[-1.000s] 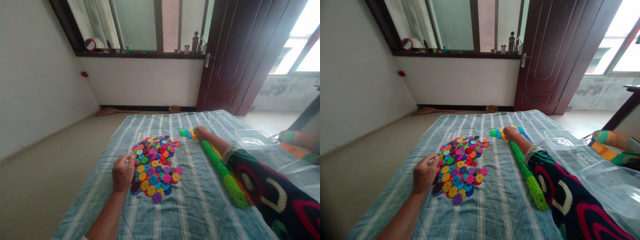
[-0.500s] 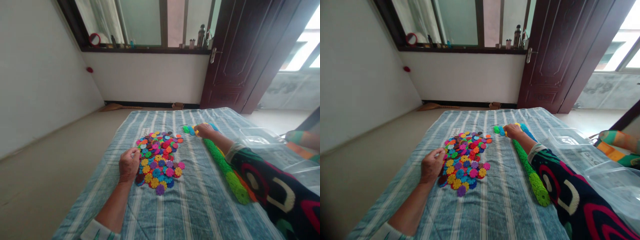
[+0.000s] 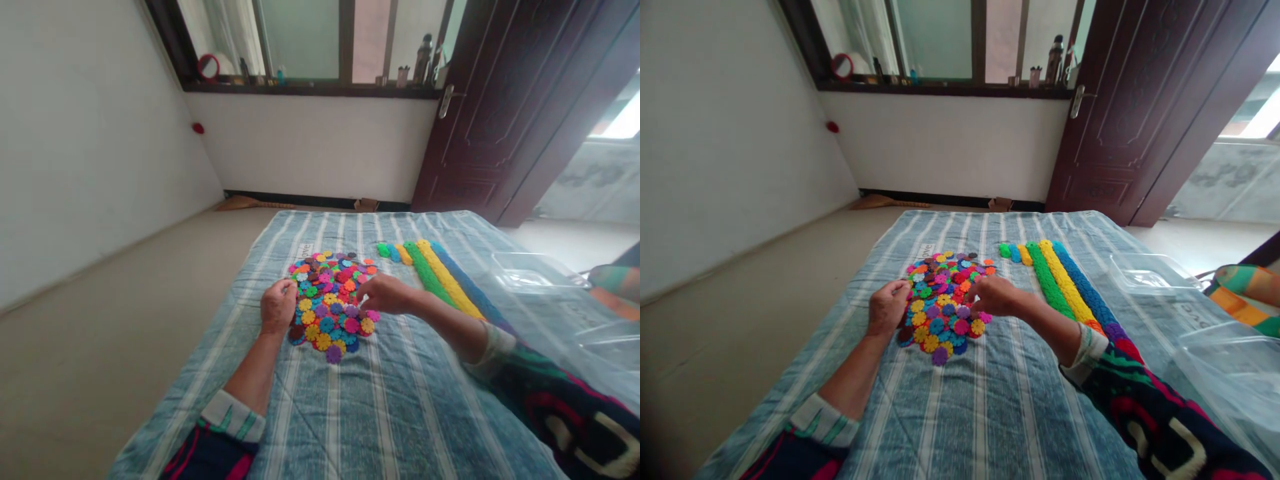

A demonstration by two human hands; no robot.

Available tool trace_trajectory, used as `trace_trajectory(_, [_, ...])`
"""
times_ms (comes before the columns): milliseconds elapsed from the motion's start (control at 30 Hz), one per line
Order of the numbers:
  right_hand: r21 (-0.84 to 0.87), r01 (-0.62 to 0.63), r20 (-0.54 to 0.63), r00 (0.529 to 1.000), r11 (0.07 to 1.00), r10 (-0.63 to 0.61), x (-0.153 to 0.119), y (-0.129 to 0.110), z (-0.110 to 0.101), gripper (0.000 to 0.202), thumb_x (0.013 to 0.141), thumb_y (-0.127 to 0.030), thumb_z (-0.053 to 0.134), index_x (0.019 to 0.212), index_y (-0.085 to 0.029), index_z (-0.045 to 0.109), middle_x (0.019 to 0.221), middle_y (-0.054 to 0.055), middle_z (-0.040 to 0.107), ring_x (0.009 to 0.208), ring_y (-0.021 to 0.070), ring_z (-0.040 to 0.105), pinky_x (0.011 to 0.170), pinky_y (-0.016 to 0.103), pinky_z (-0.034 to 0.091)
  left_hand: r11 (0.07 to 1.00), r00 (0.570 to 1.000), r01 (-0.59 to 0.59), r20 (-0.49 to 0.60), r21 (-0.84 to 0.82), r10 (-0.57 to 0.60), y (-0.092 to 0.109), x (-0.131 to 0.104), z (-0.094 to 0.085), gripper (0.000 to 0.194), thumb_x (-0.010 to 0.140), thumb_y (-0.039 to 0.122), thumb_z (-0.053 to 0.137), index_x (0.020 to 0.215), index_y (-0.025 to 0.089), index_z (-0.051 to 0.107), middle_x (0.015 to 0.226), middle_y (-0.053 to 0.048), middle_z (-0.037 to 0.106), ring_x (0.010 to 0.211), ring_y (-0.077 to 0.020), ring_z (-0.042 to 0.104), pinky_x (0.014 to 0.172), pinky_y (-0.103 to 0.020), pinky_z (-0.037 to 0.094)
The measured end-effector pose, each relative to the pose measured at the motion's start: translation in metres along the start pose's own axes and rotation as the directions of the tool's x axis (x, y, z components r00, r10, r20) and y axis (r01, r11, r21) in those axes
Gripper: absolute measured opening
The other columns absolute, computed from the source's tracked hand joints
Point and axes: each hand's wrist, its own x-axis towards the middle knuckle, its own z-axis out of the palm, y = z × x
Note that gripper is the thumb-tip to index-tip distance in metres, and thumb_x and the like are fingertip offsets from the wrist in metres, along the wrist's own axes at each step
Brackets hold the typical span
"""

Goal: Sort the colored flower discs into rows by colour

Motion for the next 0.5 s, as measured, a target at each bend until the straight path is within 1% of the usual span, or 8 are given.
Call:
trace_trajectory(67, [0.009, 0.016, 0.014, 1.000, 1.000, -0.016, -0.006, -0.011, 0.004, 0.019, 0.075, -0.022, 0.065, 0.093, -0.024, 0.072, 0.082, 0.000, 0.070, 0.072, 0.0136, 0.060, 0.059, 0.021, 0.034, 1.000, 1.000, -0.007, 0.002, 0.003, 0.007, 0.000, 0.000, 0.001, 0.035, 0.076, 0.040, 0.045, 0.081, 0.016, 0.070, 0.083, -0.006, 0.072, 0.080, -0.0198, 0.064, 0.076, -0.027, 0.048])
trace_trajectory(133, [-0.044, -0.014, 0.029, 0.999, 0.999, 0.015, -0.012, -0.019, 0.006, 0.021, 0.075, -0.021, 0.063, 0.093, -0.024, 0.072, 0.084, 0.002, 0.070, 0.074, 0.0152, 0.060, 0.058, 0.022, 0.033, 1.000, 1.000, -0.015, 0.002, 0.009, 0.015, 0.000, -0.001, 0.001, 0.035, 0.076, 0.040, 0.044, 0.080, 0.016, 0.071, 0.082, -0.006, 0.072, 0.079, -0.0192, 0.064, 0.075, -0.026, 0.047])
trace_trajectory(233, [-0.134, -0.072, 0.062, 0.995, 0.988, 0.081, -0.018, -0.026, 0.007, 0.023, 0.074, -0.020, 0.062, 0.093, -0.024, 0.072, 0.081, 0.003, 0.070, 0.072, 0.0163, 0.060, 0.055, 0.022, 0.029, 1.000, 1.000, -0.018, 0.010, 0.010, 0.018, 0.000, -0.001, 0.001, 0.036, 0.077, 0.039, 0.043, 0.081, 0.016, 0.071, 0.081, -0.006, 0.072, 0.078, -0.0192, 0.064, 0.075, -0.026, 0.047])
trace_trajectory(367, [-0.166, -0.113, 0.101, 0.986, 0.980, 0.131, -0.024, -0.030, 0.009, 0.023, 0.072, -0.021, 0.062, 0.093, -0.024, 0.072, 0.078, 0.003, 0.070, 0.071, 0.0165, 0.060, 0.052, 0.023, 0.026, 1.000, 1.000, -0.019, 0.019, 0.018, 0.018, 0.002, -0.002, 0.000, 0.036, 0.076, 0.037, 0.043, 0.081, 0.016, 0.071, 0.084, -0.008, 0.072, 0.080, -0.0204, 0.064, 0.077, -0.027, 0.047])
trace_trajectory(500, [-0.142, -0.142, 0.075, 0.985, 0.980, 0.153, -0.027, -0.029, 0.012, 0.025, 0.072, -0.021, 0.063, 0.095, -0.023, 0.072, 0.079, 0.003, 0.070, 0.071, 0.0159, 0.059, 0.053, 0.022, 0.026, 1.000, 1.000, -0.016, 0.020, 0.017, 0.015, 0.003, -0.001, 0.001, 0.036, 0.076, 0.037, 0.043, 0.081, 0.015, 0.071, 0.083, -0.008, 0.072, 0.080, -0.0201, 0.064, 0.076, -0.027, 0.047])
